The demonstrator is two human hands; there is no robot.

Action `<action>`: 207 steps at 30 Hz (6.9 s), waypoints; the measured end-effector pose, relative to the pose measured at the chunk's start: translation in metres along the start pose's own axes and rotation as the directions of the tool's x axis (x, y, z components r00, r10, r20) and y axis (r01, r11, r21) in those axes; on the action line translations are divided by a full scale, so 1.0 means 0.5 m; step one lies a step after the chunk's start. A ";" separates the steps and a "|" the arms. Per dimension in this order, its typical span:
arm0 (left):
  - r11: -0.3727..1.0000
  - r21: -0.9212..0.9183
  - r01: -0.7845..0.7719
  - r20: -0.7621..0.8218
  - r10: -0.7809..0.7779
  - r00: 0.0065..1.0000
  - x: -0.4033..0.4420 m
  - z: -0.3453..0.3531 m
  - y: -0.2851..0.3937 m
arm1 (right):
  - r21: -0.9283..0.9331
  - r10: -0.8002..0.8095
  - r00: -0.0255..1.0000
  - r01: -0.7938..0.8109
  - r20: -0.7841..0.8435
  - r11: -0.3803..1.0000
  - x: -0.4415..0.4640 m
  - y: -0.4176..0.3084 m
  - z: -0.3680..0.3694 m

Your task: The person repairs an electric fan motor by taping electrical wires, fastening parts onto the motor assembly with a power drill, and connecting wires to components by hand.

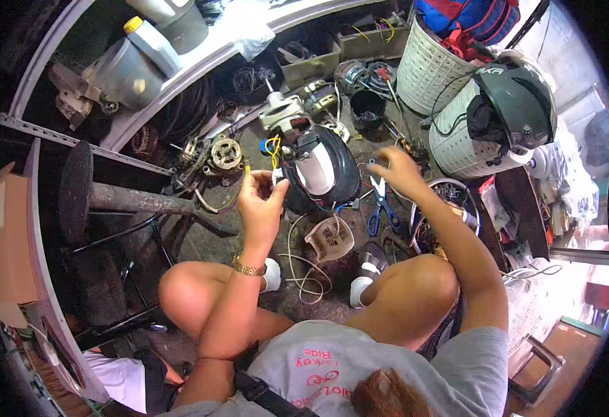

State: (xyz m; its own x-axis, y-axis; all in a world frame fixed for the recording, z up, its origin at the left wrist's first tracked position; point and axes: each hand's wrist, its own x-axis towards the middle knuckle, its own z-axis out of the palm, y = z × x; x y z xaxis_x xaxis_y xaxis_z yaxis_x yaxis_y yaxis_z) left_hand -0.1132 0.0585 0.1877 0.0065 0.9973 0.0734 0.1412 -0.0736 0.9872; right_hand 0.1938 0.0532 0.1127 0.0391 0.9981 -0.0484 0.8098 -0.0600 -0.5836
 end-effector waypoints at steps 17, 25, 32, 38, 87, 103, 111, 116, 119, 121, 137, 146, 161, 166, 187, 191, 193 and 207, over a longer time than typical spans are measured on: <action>0.892 0.420 -0.166 -0.103 0.229 0.968 -0.020 -0.005 0.022 | 0.885 0.123 0.982 -0.181 0.141 0.429 -0.016 -0.379 0.087; 0.973 0.187 0.134 0.051 -0.146 0.988 -0.016 -0.018 -0.009 | 0.919 0.207 0.967 -0.212 0.149 0.332 -0.025 -0.382 0.103; 0.708 -0.401 0.581 0.521 -0.345 0.781 0.006 -0.055 -0.043 | 0.832 -0.006 0.833 -0.553 0.554 -0.033 0.000 -0.327 0.112; 0.585 -0.444 0.678 0.662 -0.295 0.689 0.024 -0.061 -0.055 | 0.778 -0.223 0.760 -0.628 0.611 -0.008 0.023 -0.323 0.084; 0.897 -0.330 0.293 0.159 -0.253 0.954 -0.087 0.164 -0.032 | 0.750 -0.124 0.979 0.202 -0.159 0.630 -0.114 -0.137 0.044; 0.766 -0.473 0.436 0.264 -0.349 0.899 -0.050 0.172 -0.003 | 0.974 -0.095 0.973 -0.217 0.210 -0.071 -0.021 -0.133 0.028; 0.952 -0.189 0.241 0.175 -0.209 0.962 -0.063 0.153 0.010 | 0.982 -0.146 0.972 -0.190 0.186 -0.013 0.013 -0.131 0.038; 0.107 0.797 -0.595 0.430 0.592 0.682 -0.003 0.077 0.069 | 0.966 -0.262 0.940 -0.247 0.220 -0.076 0.033 -0.147 0.068; 0.106 0.821 -0.561 0.424 0.544 0.724 0.072 0.068 0.074 | 0.972 -0.242 0.952 -0.214 0.187 -0.091 0.050 -0.160 0.081; 0.038 0.817 -0.575 0.505 0.433 0.747 0.115 0.065 0.059 | 0.987 -0.269 0.959 -0.125 0.093 -0.103 0.064 -0.164 0.097; 0.103 0.622 -0.776 0.683 0.415 0.602 0.290 -0.055 0.154 | 0.991 -0.537 0.837 0.048 -0.108 -0.124 0.138 -0.306 0.040; 0.307 0.606 -0.734 0.590 0.446 0.673 0.371 -0.144 0.095 | 0.938 -0.473 0.863 0.292 -0.175 0.186 0.259 -0.343 0.026; 0.490 0.434 -0.756 0.443 0.614 0.653 0.424 -0.086 0.052 | 0.851 -0.289 0.882 0.448 -0.371 0.273 0.421 -0.323 0.127; 0.414 0.543 -0.730 0.401 0.637 0.659 0.427 -0.046 0.057 | 0.743 -0.345 0.830 0.550 -0.437 0.381 0.424 -0.319 0.111; 0.165 0.681 -0.713 0.393 0.740 0.546 0.444 0.031 0.043 | 0.320 -0.383 0.601 0.745 -0.702 0.585 0.431 -0.285 0.040; 0.071 0.704 -0.707 0.370 0.813 0.450 0.460 0.033 0.025 | 0.409 -0.372 0.597 0.781 -0.711 0.472 0.431 -0.280 0.029; 0.123 0.696 -0.708 0.337 0.814 0.472 0.455 0.039 0.024 | 0.382 -0.376 0.571 0.797 -0.730 0.468 0.438 -0.281 0.030; 0.106 0.625 -0.773 0.385 0.820 0.424 0.482 -0.180 -0.039 | 0.690 0.143 0.975 0.013 -0.169 0.724 0.075 0.097 0.124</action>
State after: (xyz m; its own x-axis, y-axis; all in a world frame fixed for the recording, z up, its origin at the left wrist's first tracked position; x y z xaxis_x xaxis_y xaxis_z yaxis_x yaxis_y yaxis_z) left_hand -0.2033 0.3001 0.1989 0.4998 0.3636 0.7861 0.6287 -0.7766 -0.0404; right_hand 0.1985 0.0867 0.0322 0.2531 0.9674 0.0065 0.1830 -0.0413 -0.9822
